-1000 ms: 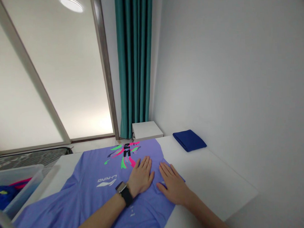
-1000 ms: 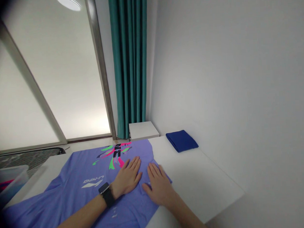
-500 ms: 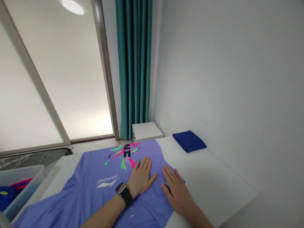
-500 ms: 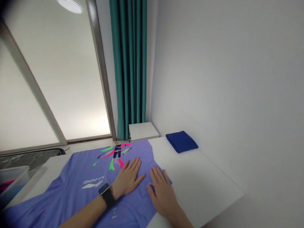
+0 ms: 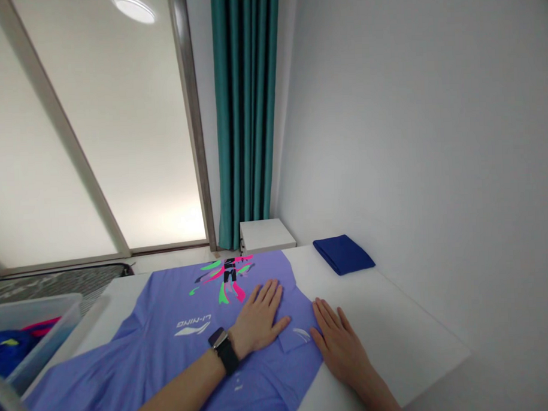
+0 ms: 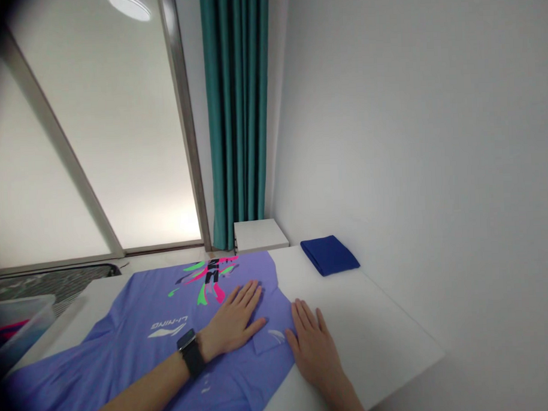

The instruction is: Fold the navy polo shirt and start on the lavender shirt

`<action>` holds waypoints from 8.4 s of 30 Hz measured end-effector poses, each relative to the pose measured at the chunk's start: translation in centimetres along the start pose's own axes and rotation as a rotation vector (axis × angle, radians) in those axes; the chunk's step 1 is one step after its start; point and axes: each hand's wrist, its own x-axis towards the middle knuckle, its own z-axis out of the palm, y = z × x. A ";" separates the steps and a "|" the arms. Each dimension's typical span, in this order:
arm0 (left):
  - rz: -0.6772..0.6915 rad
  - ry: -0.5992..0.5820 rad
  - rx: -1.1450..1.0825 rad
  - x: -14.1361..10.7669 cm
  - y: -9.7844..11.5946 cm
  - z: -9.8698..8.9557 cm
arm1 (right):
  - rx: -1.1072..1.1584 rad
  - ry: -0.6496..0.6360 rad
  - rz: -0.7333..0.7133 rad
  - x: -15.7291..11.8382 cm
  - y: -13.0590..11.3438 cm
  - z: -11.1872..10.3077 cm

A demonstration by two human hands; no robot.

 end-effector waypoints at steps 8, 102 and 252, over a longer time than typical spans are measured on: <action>0.098 -0.137 -0.068 -0.4 1.3 0.1 | -0.008 -0.032 0.014 0.0 -0.3 -0.4; -0.411 0.115 -0.072 -14.7 -8.7 -6.9 | 0.238 -0.057 -0.453 7.3 -20.5 0.7; -0.594 0.027 -0.167 -28.6 -6.2 -10.3 | 0.537 -0.263 -0.450 8.6 -23.4 -1.9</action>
